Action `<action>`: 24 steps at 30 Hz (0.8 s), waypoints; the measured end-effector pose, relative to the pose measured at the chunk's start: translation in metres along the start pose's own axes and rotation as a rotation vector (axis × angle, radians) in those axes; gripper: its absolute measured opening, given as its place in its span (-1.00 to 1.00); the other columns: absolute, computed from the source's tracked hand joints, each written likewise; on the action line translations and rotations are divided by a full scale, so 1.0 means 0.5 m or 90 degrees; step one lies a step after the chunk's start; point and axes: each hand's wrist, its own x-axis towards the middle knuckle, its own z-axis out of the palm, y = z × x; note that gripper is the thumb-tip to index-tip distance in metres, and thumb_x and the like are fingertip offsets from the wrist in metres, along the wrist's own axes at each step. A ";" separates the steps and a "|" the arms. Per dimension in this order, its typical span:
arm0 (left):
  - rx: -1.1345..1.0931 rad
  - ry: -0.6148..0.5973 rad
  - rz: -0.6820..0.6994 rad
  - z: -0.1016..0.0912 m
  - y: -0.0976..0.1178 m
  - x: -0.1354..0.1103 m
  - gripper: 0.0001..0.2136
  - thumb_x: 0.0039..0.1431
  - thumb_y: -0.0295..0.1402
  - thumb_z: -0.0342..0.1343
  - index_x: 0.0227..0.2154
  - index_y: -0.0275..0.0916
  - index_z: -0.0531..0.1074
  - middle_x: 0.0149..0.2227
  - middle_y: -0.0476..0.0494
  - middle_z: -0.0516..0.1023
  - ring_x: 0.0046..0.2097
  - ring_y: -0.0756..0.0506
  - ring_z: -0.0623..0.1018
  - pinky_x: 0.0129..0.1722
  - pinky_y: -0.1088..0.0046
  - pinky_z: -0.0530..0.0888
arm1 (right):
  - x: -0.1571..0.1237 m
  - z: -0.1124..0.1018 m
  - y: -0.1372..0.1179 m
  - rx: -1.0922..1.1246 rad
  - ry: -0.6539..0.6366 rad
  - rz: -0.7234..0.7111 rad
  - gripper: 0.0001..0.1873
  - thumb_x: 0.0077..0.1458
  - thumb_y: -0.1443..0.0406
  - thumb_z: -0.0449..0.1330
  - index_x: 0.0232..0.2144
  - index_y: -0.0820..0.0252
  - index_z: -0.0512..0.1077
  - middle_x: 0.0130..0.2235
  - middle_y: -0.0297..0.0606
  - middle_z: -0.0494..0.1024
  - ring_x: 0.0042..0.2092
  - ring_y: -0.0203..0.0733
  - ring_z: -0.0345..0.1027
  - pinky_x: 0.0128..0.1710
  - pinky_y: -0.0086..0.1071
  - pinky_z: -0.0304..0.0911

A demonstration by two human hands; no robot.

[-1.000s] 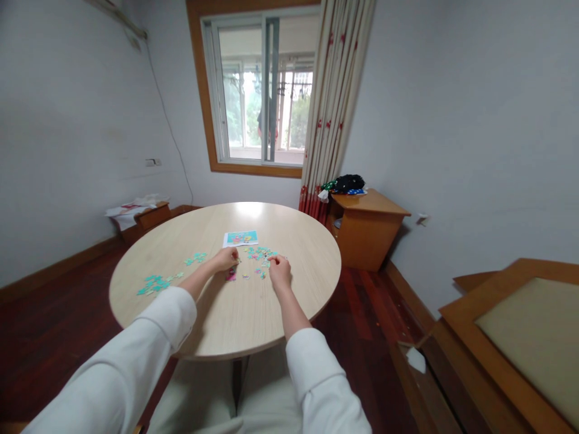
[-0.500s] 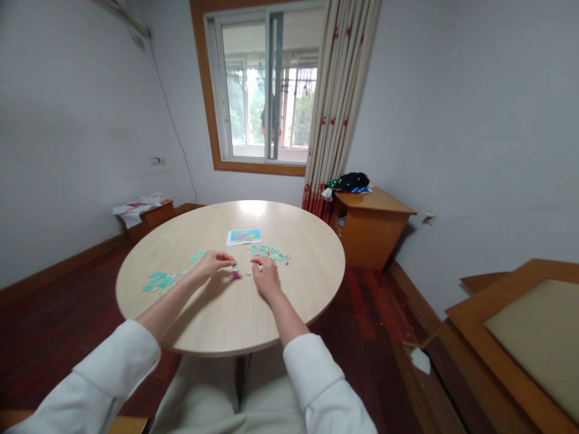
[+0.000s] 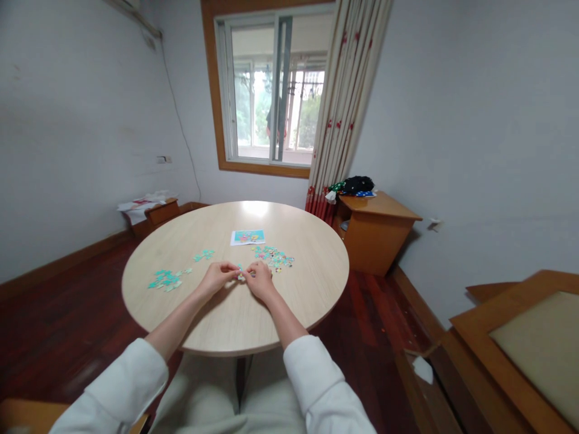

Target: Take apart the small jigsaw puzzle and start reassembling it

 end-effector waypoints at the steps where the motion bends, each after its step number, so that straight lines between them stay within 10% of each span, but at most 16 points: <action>1: 0.039 0.013 0.018 -0.002 -0.002 0.001 -0.81 -0.18 -0.29 0.25 -0.53 -0.34 0.51 -0.49 -0.21 0.60 -0.41 -0.13 0.57 -0.36 0.38 0.47 | 0.000 0.001 0.001 -0.017 -0.001 -0.001 -0.85 0.01 0.28 0.21 -0.56 0.17 0.47 -0.29 -0.26 0.47 -0.16 -0.19 0.30 -0.09 -0.27 0.15; 8: 0.342 -0.030 0.154 -0.014 -0.022 -0.002 -0.78 0.06 -0.34 0.08 -0.28 -0.22 0.57 -0.10 -0.18 0.58 0.01 -0.15 0.51 0.07 0.30 0.33 | -0.008 -0.002 -0.004 -0.081 -0.038 0.007 -0.81 0.02 0.25 0.23 -0.58 0.18 0.47 -0.19 -0.24 0.42 -0.08 -0.15 0.24 -0.06 -0.21 0.08; 24: 0.486 -0.062 0.112 -0.007 -0.005 -0.014 -0.80 0.13 -0.32 0.09 -0.22 -0.14 0.55 -0.04 -0.13 0.55 0.04 -0.11 0.47 0.07 0.28 0.26 | -0.007 0.002 0.001 -0.109 -0.005 -0.038 -0.80 -0.04 0.31 0.28 -0.63 0.19 0.38 -0.28 -0.26 0.39 -0.16 -0.19 0.24 -0.12 -0.29 0.11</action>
